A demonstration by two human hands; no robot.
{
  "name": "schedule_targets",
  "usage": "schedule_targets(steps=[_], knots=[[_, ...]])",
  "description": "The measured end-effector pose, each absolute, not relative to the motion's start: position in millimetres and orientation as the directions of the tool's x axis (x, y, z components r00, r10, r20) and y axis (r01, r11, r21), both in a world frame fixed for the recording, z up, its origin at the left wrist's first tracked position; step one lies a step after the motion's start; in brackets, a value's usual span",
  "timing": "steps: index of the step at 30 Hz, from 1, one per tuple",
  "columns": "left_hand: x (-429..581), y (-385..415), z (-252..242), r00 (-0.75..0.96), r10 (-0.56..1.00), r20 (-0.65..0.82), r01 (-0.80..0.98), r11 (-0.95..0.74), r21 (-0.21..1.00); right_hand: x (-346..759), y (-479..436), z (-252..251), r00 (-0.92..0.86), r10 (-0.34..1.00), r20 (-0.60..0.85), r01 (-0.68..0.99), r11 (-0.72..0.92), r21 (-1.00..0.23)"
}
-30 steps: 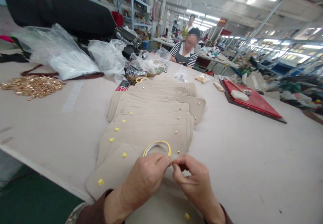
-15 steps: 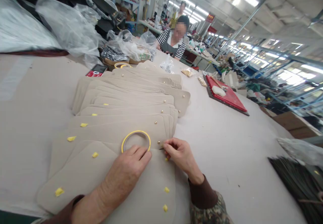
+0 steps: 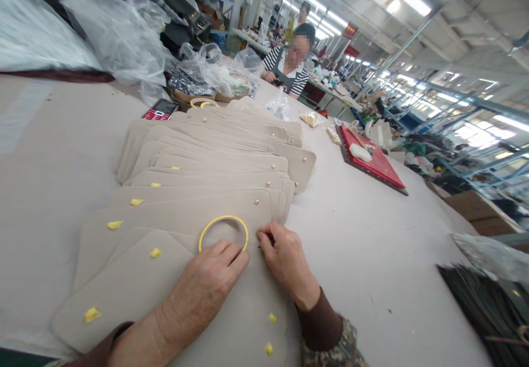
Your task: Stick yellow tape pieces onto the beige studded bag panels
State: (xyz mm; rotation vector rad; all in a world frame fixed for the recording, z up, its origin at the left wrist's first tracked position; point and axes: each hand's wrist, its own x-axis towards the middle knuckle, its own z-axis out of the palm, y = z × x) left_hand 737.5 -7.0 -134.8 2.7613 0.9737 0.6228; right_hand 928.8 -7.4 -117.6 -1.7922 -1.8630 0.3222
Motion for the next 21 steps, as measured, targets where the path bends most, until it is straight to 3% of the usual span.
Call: schedule_targets(steps=[4,6,8,11,15,17,21], knots=[[736.9,-6.0,-132.5,0.682,0.633,0.366,0.574,-0.773,0.268,940.1,-11.2,-119.1,0.142,0.983,0.121,0.748,-0.027,-0.663],[736.8,-5.2,-131.6,0.666,0.633,0.394,0.582,-0.772,0.256,948.7,-15.8,-119.0,0.141,0.979,0.15,0.721,0.003,-0.693],[737.1,-4.2,-129.9,0.658,0.635,0.405,0.594,-0.768,0.239,954.8,-20.5,-118.1,0.045,0.96,0.277,0.768,0.144,-0.625],[738.8,-2.1,-126.7,0.669,0.654,0.354,0.617,-0.754,0.226,955.1,-23.9,-116.8,-0.222,0.887,0.404,0.841,0.384,-0.38],[741.5,1.9,-126.0,0.654,0.684,0.324,0.651,-0.727,0.219,947.6,-17.4,-117.7,-0.421,0.864,0.278,0.877,0.465,-0.119],[741.6,3.7,-126.6,0.647,0.671,0.362,0.648,-0.734,0.203,945.5,-10.7,-117.5,-0.399,0.895,0.197,0.901,0.423,-0.095],[739.3,3.8,-126.7,0.634,0.624,0.457,0.585,-0.773,0.244,944.0,0.4,-110.9,-0.285,0.953,0.101,0.94,0.299,-0.166]])
